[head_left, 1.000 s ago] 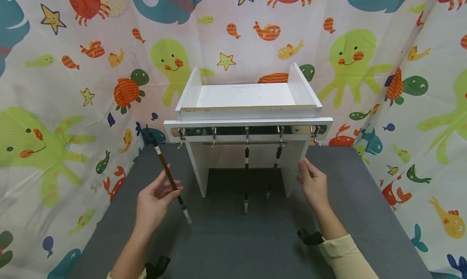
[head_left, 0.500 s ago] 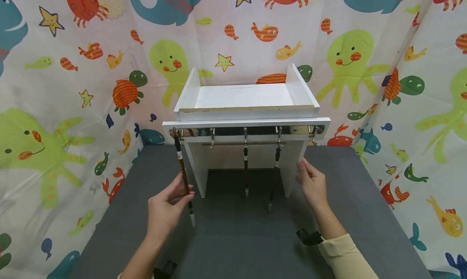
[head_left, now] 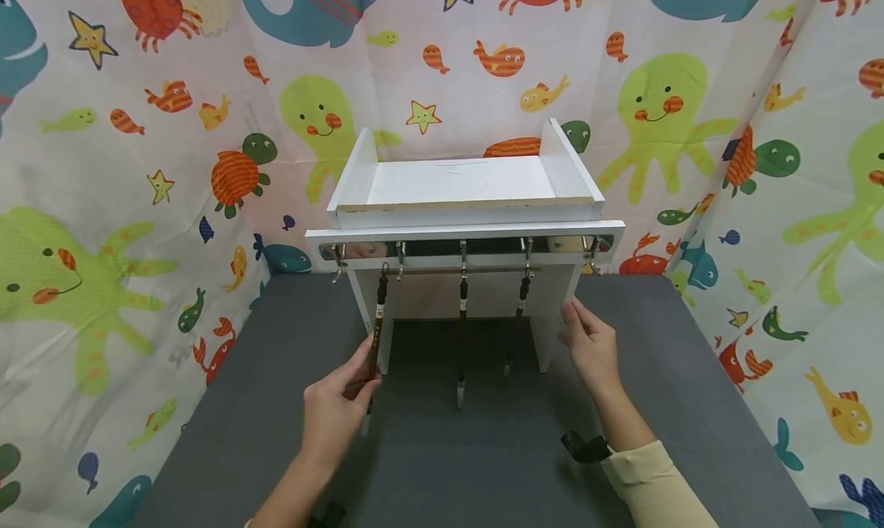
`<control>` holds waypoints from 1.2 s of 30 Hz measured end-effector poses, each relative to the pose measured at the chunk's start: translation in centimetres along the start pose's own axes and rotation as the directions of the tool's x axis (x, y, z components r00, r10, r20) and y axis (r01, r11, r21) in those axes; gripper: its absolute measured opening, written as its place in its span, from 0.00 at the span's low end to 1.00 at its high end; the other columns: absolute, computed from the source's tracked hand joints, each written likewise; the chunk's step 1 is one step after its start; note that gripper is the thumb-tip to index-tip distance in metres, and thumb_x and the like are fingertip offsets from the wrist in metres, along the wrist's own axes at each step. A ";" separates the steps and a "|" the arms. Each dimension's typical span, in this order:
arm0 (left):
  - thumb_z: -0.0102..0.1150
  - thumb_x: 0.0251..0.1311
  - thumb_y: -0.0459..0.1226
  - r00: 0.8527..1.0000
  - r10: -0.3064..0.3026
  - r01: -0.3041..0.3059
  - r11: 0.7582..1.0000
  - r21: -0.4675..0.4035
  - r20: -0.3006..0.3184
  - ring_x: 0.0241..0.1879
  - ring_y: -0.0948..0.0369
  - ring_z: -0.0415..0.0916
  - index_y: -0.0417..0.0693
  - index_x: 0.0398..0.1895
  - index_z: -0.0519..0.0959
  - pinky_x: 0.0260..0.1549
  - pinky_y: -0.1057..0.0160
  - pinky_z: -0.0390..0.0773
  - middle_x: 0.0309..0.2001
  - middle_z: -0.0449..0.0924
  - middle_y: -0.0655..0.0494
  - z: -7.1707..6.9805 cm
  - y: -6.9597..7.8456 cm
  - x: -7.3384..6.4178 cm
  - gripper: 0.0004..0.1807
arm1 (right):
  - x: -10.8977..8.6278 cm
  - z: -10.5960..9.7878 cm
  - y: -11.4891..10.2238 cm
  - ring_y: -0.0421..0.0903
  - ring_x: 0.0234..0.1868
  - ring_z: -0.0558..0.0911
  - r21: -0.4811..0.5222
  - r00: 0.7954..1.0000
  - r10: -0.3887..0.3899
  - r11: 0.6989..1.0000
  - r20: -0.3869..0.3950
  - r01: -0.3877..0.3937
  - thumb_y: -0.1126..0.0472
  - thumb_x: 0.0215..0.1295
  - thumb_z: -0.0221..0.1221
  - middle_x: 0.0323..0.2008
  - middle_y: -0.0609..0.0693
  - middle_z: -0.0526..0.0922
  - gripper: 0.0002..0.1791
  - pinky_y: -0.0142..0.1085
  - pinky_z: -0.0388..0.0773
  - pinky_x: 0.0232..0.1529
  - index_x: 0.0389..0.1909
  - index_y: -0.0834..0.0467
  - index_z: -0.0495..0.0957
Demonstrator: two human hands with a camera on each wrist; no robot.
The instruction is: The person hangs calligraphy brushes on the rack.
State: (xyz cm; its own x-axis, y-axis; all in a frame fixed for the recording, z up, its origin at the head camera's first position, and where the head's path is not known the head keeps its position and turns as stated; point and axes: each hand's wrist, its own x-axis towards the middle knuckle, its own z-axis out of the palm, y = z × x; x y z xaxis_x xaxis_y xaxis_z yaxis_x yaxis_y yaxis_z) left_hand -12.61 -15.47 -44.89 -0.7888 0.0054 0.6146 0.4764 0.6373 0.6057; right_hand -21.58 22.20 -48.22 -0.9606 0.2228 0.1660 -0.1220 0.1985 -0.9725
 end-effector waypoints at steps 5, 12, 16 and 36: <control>0.76 0.43 0.20 1.000 0.007 -0.007 0.998 0.068 -0.006 0.39 0.57 0.89 0.61 0.68 0.76 0.33 0.68 0.85 0.47 0.88 0.46 0.5 -0.2 -0.4 0.46 | 0.0 0.0 0.0 0.51 0.69 0.73 0.000 1.000 -0.007 1.000 -0.001 0.007 0.40 0.75 0.52 0.71 0.50 0.71 0.30 0.39 0.80 0.52 0.72 0.49 0.70; 0.77 0.43 0.21 1.000 -0.004 0.005 0.992 0.123 -0.004 0.40 0.55 0.89 0.63 0.68 0.76 0.32 0.65 0.86 0.48 0.88 0.47 0.8 -0.3 -0.8 0.47 | 0.1 0.0 0.0 0.52 0.70 0.73 0.001 1.000 0.000 1.000 -0.002 0.000 0.40 0.75 0.52 0.71 0.51 0.71 0.31 0.39 0.80 0.52 0.72 0.50 0.69; 0.77 0.42 0.21 1.000 -0.009 0.009 0.991 0.134 -0.003 0.39 0.55 0.89 0.63 0.68 0.76 0.31 0.65 0.86 0.48 0.88 0.47 0.9 -0.4 -0.8 0.47 | 0.1 0.0 0.0 0.52 0.70 0.73 0.009 1.000 -0.004 1.000 -0.001 0.004 0.40 0.75 0.53 0.71 0.51 0.71 0.32 0.37 0.81 0.50 0.72 0.52 0.69; 0.78 0.43 0.22 1.000 -0.019 0.021 0.991 0.135 -0.015 0.39 0.55 0.89 0.62 0.67 0.77 0.30 0.62 0.86 0.49 0.87 0.46 1.6 -0.9 -0.5 0.45 | 0.0 0.0 0.0 0.51 0.69 0.73 -0.001 1.000 -0.007 1.000 -0.005 0.007 0.40 0.75 0.53 0.71 0.51 0.72 0.32 0.40 0.81 0.51 0.72 0.52 0.69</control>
State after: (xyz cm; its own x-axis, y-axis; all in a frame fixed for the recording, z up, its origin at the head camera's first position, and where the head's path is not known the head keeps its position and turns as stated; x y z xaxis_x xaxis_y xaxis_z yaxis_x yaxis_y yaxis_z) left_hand -13.31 -14.83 -46.55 -0.7917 -0.0186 0.6107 0.4030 0.7354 0.5448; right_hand -21.60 22.23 -48.26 -0.9586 0.2257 0.1737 -0.1287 0.2009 -0.9711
